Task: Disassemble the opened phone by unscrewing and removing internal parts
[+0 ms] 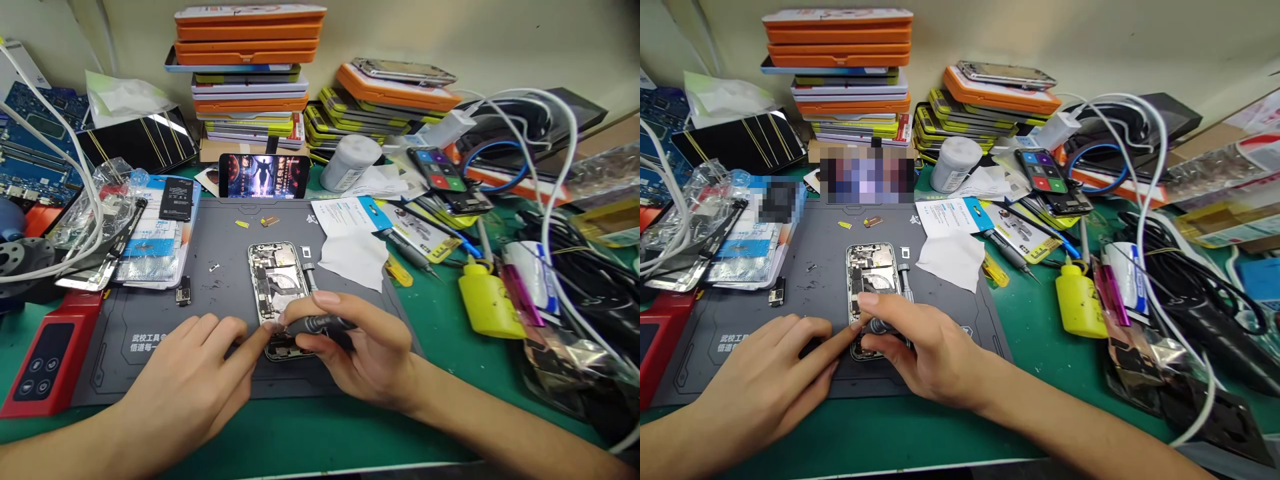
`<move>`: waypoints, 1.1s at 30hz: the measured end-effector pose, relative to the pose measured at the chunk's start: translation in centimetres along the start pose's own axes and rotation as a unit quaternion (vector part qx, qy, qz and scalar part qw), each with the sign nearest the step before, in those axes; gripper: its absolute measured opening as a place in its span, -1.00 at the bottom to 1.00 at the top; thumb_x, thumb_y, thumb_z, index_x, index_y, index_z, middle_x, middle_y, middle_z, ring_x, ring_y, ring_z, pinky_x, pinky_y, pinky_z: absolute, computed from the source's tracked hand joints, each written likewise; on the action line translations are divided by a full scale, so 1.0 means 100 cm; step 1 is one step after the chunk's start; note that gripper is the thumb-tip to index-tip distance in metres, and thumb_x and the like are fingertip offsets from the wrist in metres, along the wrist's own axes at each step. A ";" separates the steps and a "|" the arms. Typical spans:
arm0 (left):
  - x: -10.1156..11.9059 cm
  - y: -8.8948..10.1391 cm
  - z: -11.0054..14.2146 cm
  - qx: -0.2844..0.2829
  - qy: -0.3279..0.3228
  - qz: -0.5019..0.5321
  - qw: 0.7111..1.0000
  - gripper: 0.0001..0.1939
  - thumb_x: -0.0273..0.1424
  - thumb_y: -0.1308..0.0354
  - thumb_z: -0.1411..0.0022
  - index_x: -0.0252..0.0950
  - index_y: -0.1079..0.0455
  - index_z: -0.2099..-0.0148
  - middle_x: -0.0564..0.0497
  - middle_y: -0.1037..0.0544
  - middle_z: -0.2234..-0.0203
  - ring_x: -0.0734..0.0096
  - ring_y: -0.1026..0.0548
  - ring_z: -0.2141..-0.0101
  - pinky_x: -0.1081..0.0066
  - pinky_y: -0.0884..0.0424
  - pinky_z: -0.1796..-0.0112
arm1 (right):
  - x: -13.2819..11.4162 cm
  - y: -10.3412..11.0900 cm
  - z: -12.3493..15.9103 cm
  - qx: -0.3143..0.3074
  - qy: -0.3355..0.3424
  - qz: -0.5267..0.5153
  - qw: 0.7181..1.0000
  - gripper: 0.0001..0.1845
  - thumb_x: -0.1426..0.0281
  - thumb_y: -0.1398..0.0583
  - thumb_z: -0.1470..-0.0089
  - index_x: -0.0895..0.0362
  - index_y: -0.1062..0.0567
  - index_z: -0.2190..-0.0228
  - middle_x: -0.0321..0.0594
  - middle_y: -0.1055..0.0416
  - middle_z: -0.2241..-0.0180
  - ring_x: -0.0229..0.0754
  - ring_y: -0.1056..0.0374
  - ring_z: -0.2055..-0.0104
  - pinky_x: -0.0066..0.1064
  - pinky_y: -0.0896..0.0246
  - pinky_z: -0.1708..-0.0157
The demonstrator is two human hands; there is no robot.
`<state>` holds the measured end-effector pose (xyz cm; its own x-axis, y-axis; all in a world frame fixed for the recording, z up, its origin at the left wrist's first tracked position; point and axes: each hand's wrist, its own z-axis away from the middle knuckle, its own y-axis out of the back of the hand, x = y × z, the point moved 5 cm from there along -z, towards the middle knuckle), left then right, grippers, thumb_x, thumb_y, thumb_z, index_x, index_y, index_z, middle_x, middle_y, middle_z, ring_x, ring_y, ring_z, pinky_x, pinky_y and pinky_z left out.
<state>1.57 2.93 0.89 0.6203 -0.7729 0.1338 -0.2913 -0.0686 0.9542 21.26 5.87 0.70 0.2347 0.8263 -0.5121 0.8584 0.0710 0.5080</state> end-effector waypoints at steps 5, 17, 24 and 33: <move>0.000 0.000 0.000 0.004 0.003 -0.001 1.000 -0.59 -0.51 0.04 -0.56 -0.36 -0.31 -0.37 -0.03 -0.53 0.26 0.25 -0.47 0.38 0.24 -0.38 0.37 | 0.001 0.001 -0.002 0.005 -0.001 -0.026 1.000 -0.23 0.53 -0.23 -0.40 0.00 -0.10 -0.48 -0.08 -0.67 0.08 -0.11 -0.67 0.15 -0.29 -0.69 0.15; -0.003 0.004 -0.003 0.012 -0.003 -0.003 1.000 -0.65 -0.29 0.12 -0.67 -0.29 -0.36 -0.28 -0.02 -0.54 0.27 0.26 -0.47 0.40 0.27 -0.31 0.39 | -0.008 0.007 -0.004 0.037 -0.052 -0.150 0.987 -0.27 0.44 -0.28 -0.40 -0.20 -0.21 -0.44 -0.16 -0.73 0.09 -0.06 -0.72 0.21 -0.27 -0.72 0.27; -0.002 0.005 -0.003 0.013 0.003 -0.002 1.000 -0.64 -0.33 0.16 -0.67 -0.27 -0.35 -0.28 -0.02 -0.55 0.26 0.25 -0.45 0.40 0.27 -0.30 0.38 | -0.012 -0.003 0.005 0.038 -0.084 -0.207 0.974 -0.26 0.49 -0.27 -0.41 -0.25 -0.20 -0.43 -0.19 -0.71 -0.01 -0.11 -0.72 0.08 -0.30 -0.73 0.18; -0.001 0.005 -0.003 0.020 -0.001 0.004 1.000 -0.68 -0.40 0.12 -0.65 -0.30 -0.40 -0.23 -0.02 -0.54 0.26 0.26 -0.45 0.39 0.27 -0.31 0.38 | -0.012 -0.002 -0.004 0.008 -0.063 -0.190 0.980 -0.31 0.41 -0.22 -0.46 -0.25 -0.17 -0.46 -0.18 -0.72 0.02 -0.09 -0.72 0.08 -0.23 -0.75 0.10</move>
<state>1.58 3.18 1.47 0.6171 -0.7742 0.1410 -0.3251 -0.0876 0.9416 20.66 5.13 1.48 -0.0509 0.6664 -0.7439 0.9018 0.3507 0.2525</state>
